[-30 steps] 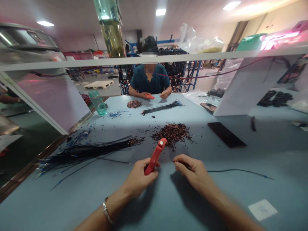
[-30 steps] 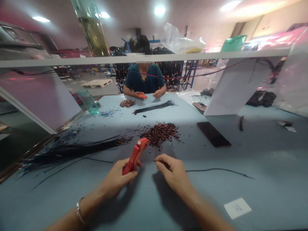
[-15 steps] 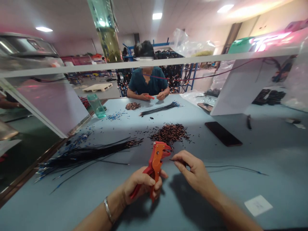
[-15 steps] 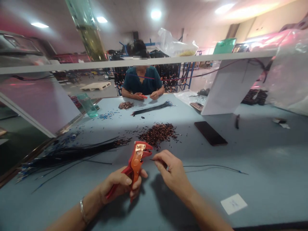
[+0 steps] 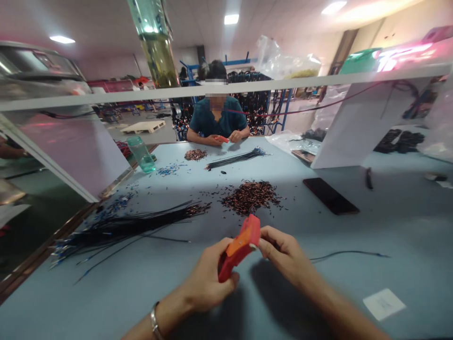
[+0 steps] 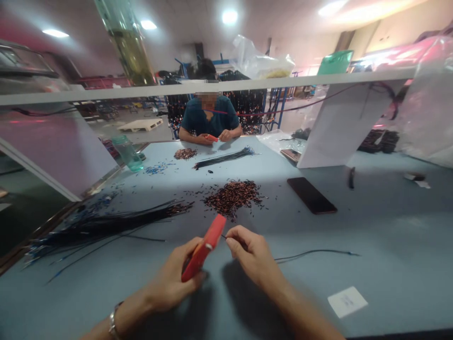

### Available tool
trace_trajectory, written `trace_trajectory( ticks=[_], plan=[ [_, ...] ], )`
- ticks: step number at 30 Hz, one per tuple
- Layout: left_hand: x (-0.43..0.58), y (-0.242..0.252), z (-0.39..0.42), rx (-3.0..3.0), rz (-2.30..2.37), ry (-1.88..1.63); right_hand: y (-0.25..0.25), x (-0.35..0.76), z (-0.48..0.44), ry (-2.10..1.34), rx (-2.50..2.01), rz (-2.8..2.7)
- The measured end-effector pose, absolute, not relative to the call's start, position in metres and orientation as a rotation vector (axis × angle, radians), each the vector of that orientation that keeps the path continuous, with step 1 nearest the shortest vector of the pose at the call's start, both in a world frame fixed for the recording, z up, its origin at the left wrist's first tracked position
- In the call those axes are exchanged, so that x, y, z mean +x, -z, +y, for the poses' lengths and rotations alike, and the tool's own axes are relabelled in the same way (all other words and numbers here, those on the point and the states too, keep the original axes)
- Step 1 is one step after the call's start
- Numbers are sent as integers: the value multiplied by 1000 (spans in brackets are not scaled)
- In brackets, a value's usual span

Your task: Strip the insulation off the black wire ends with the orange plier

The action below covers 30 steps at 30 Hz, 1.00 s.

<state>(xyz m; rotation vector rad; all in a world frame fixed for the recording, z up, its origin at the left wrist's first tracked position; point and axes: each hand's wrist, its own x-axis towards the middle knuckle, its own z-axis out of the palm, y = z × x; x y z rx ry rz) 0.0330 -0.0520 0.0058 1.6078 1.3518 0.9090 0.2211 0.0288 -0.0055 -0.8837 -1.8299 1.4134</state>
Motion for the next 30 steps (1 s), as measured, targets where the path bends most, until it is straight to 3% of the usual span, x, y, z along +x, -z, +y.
trace_trajectory(
  ticks=[5, 12, 30],
  plan=[
    [35, 11, -51, 2065, 1626, -895, 6, 217, 27, -1746, -827, -1589],
    [31, 22, -50, 2223, 1683, -811, 11, 215, 25, -1847, -827, -1508],
    [30, 21, -51, 2186, 1644, -875, 10, 217, 28, -1787, -845, -1619]
  ],
)
